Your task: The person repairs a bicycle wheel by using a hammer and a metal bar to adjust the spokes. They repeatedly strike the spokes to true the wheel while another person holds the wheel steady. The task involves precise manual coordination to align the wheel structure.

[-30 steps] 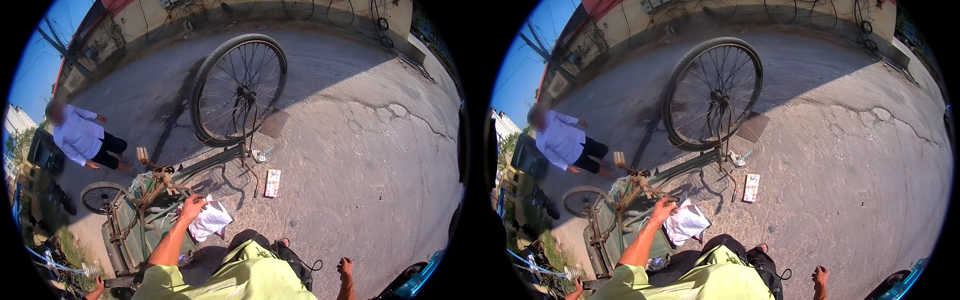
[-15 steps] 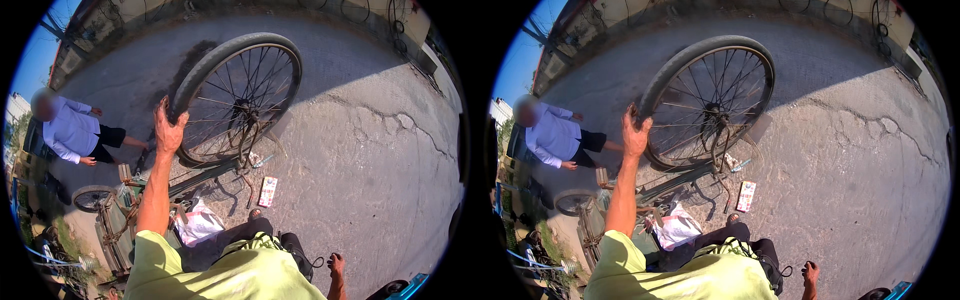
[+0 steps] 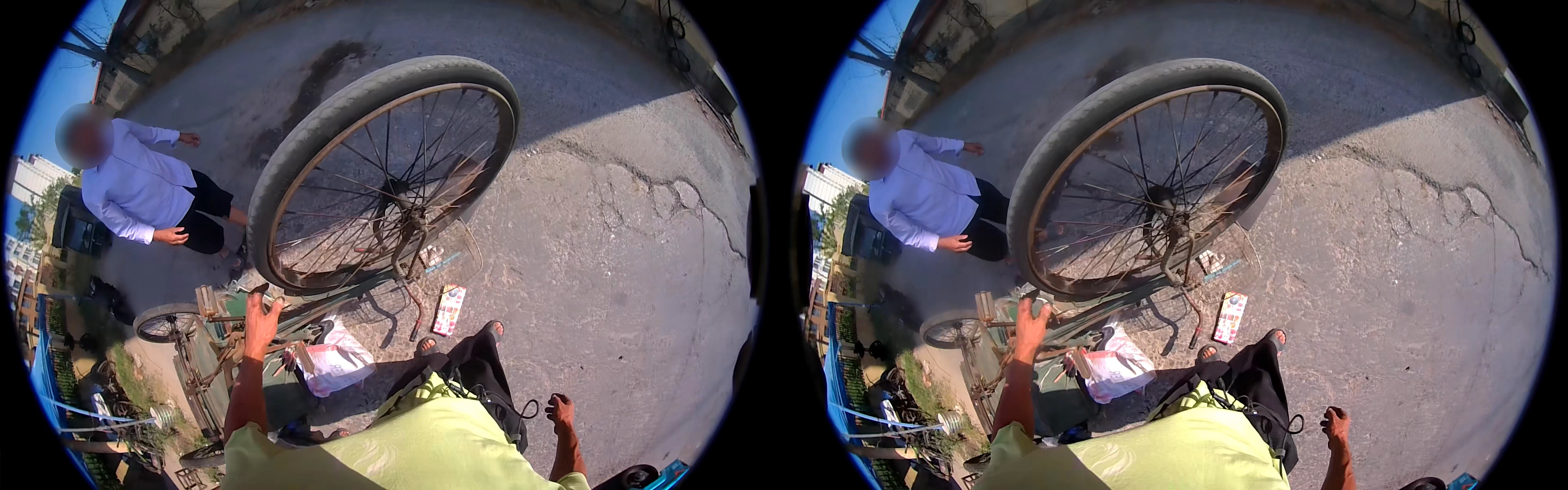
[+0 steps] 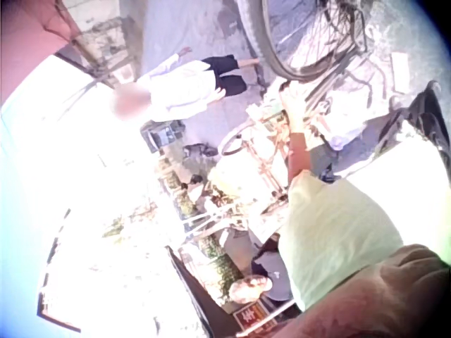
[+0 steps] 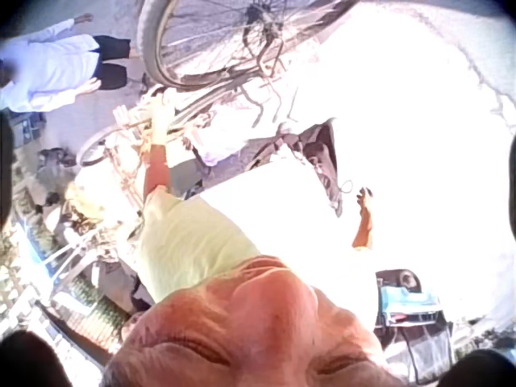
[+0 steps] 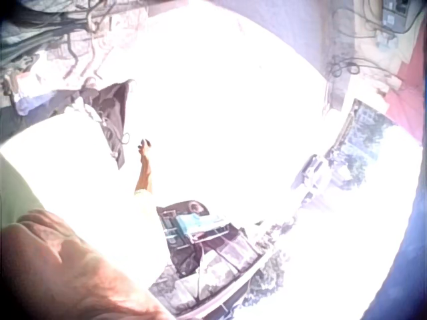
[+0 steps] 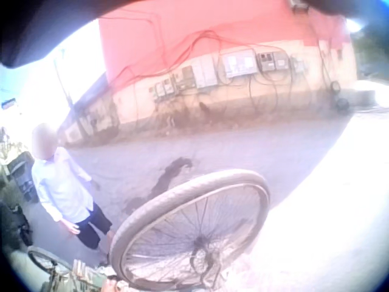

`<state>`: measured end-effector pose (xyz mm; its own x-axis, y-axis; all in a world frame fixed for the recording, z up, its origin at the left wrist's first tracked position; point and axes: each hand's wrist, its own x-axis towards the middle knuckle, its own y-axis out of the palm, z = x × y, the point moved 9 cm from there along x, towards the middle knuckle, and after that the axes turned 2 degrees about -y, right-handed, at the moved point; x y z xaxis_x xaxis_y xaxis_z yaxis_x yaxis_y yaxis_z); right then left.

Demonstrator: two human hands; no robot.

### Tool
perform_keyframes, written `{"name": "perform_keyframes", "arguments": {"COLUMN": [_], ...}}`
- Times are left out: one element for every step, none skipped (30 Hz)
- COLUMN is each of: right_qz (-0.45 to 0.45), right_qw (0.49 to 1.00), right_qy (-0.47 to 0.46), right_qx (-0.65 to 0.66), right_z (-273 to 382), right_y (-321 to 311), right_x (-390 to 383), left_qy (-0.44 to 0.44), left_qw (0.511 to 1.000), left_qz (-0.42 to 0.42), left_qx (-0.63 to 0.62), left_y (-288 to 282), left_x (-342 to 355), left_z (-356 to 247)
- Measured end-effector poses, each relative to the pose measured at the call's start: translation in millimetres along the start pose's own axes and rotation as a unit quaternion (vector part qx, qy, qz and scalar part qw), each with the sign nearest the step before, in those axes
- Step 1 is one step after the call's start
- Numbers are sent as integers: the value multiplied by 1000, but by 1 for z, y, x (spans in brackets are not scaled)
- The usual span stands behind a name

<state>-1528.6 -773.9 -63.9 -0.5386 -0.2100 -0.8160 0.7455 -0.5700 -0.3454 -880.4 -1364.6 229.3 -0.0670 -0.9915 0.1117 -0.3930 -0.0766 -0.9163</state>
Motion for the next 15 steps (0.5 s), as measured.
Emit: {"name": "perform_keyframes", "arguments": {"right_qz": [3, 3, 6, 11, 18, 6, 8, 13, 18, 22, 25, 26, 25, 24, 23], "right_qw": [1000, 999, 999, 998, 997, 997, 996, 996, 996, 996, 996, 997, 997, 998, 998], "right_qy": [-23, -35, -47, -58, -71, -72, -78, -78, -79, -76, -72, -67, -56, -46, -36], "right_qx": [3, 0, -7, -19, -32, -35, -38, -38, -38, -40, -41, -41, -44, -47, -50], "right_z": [27, 50, 74, 94, 112, 118, 128, 134, 137, 140, 142, 141, 139, 135, 130], "right_y": [-1, -4, -4, -3, -3, -6, -6, -4, -3, -2, -1, -2, -1, 1, 0], "right_x": [7, 12, 19, 22, 25, 32, 38, 41, 43, 43, 41, 38, 39, 40, 41], "left_qy": [-115, -138, -163, -141, -123, -97, -73, -51, -29, -7, 1, 10, 19, 36, 48], "left_qw": [991, 979, 958, 951, 958, 961, 962, 961, 959, 955, 955, 954, 953, 945, 944], "left_qz": [8, -12, -35, -23, -41, -53, -68, -89, -110, -131, -133, -132, -133, -134, -124], "left_qx": [-69, -152, -233, -274, -256, -255, -254, -257, -261, -265, -267, -270, -271, -297, -301], "left_y": [-4, -4, -6, -8, -17, -25, -34, -42, -50, -60, -66, -77, -88, -95, -99], "left_x": [-3, -2, -4, 2, 2, 10, 16, 21, 26, 32, 35, 38, 42, 48, 52], "left_z": [16, 30, 47, 42, 31, 10, -6, -12, -17, -30, -43, -75, -96, -104, -116]}}
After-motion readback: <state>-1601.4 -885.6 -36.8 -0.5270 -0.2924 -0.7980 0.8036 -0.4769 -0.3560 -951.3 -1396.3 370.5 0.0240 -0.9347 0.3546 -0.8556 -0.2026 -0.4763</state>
